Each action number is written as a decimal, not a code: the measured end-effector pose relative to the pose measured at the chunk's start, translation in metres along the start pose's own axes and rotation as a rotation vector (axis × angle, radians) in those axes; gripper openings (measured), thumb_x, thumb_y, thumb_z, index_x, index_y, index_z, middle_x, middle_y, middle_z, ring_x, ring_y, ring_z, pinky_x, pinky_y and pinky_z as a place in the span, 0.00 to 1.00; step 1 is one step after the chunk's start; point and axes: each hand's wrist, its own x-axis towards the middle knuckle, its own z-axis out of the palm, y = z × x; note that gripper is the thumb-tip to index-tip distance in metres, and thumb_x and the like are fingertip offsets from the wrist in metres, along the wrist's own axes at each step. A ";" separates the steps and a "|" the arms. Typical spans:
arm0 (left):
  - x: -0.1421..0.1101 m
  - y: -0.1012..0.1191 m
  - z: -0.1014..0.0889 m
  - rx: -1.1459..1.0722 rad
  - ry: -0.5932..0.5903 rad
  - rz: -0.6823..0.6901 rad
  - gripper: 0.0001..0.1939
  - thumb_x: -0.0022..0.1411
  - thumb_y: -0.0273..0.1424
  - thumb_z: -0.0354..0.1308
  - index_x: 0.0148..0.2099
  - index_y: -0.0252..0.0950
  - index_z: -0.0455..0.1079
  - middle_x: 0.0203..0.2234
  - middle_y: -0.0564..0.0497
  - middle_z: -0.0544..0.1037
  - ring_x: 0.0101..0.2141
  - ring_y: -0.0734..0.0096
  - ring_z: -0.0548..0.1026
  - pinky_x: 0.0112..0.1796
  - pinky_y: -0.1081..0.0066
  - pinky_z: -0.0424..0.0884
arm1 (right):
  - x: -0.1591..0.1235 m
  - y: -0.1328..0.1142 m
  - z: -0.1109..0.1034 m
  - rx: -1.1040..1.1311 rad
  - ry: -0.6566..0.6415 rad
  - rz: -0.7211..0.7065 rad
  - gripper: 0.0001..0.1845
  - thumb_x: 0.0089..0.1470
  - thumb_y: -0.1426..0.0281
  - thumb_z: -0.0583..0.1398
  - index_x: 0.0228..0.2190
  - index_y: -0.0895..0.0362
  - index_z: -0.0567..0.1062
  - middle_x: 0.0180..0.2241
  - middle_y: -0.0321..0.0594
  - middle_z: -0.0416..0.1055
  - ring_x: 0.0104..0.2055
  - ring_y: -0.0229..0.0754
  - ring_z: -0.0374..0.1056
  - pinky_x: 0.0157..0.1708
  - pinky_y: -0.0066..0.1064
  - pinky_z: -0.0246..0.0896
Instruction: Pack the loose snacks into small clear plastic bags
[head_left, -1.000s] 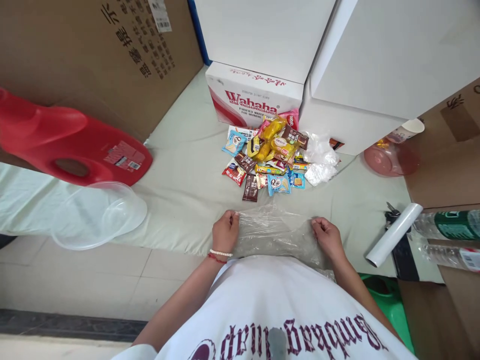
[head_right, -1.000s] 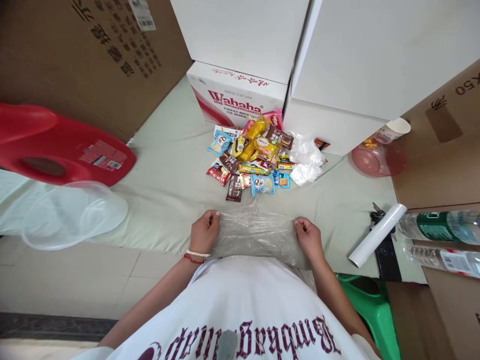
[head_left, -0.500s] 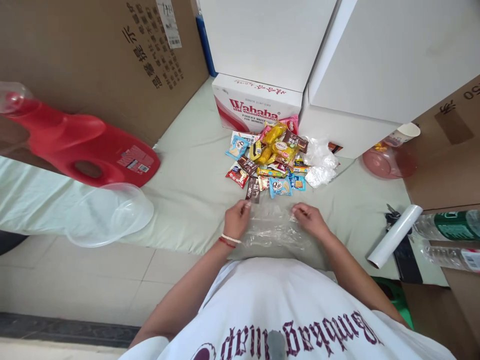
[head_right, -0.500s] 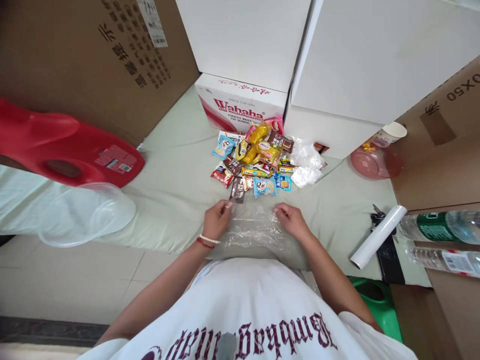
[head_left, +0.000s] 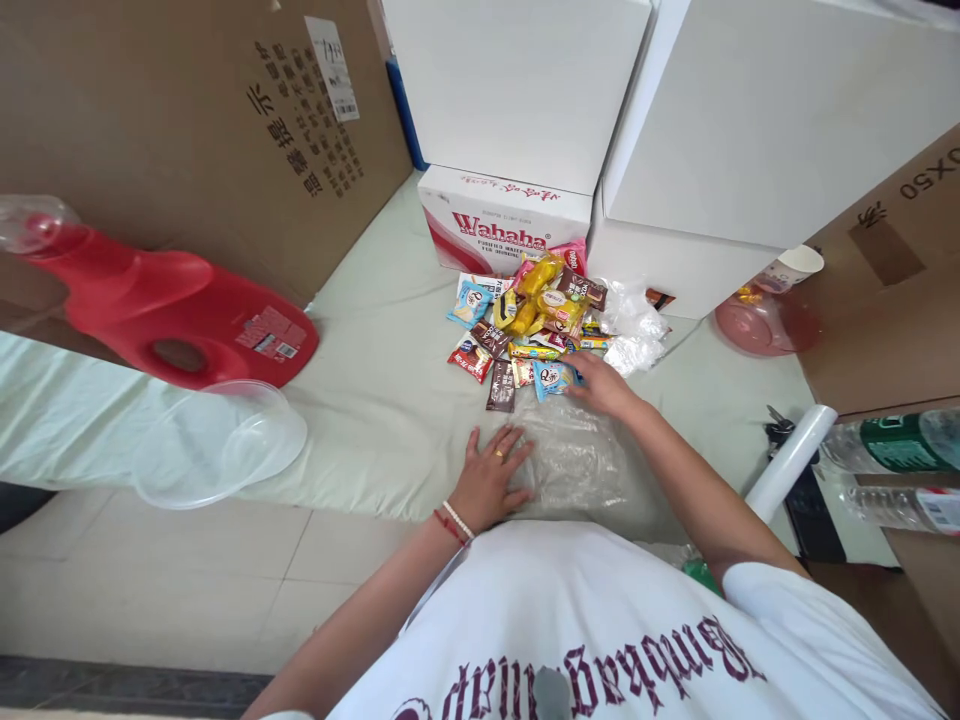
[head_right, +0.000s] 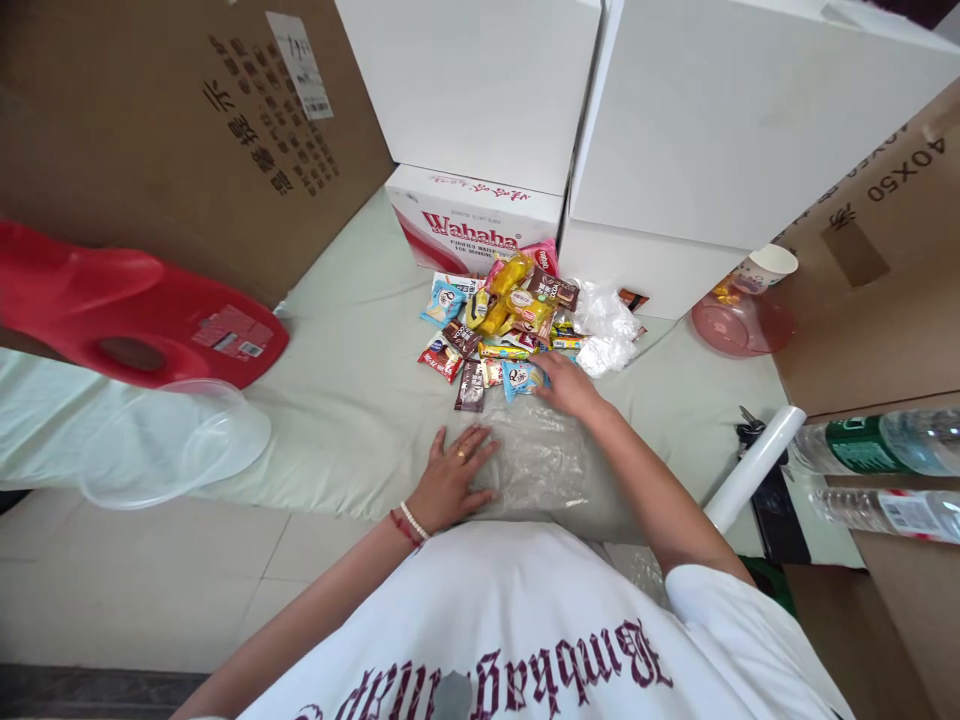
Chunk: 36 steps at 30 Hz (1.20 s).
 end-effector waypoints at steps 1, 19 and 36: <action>-0.006 0.000 0.001 0.010 -0.034 -0.020 0.39 0.60 0.49 0.62 0.69 0.42 0.60 0.68 0.36 0.62 0.68 0.44 0.57 0.65 0.34 0.37 | 0.008 -0.003 0.006 -0.020 -0.057 -0.025 0.31 0.53 0.69 0.66 0.59 0.56 0.71 0.59 0.51 0.68 0.58 0.53 0.66 0.56 0.40 0.61; 0.009 0.004 -0.003 0.009 -0.085 -0.262 0.31 0.71 0.44 0.48 0.73 0.44 0.54 0.73 0.41 0.50 0.71 0.46 0.49 0.63 0.28 0.39 | -0.053 -0.090 -0.014 -0.059 -0.171 0.002 0.25 0.56 0.64 0.65 0.54 0.54 0.72 0.47 0.45 0.70 0.47 0.49 0.68 0.45 0.35 0.63; -0.073 -0.045 -0.007 -0.240 -0.057 0.215 0.12 0.69 0.33 0.52 0.51 0.42 0.74 0.60 0.44 0.75 0.63 0.59 0.68 0.68 0.46 0.46 | -0.207 -0.048 0.032 0.269 -0.153 -0.128 0.11 0.67 0.67 0.56 0.45 0.52 0.78 0.52 0.49 0.72 0.54 0.49 0.67 0.54 0.45 0.65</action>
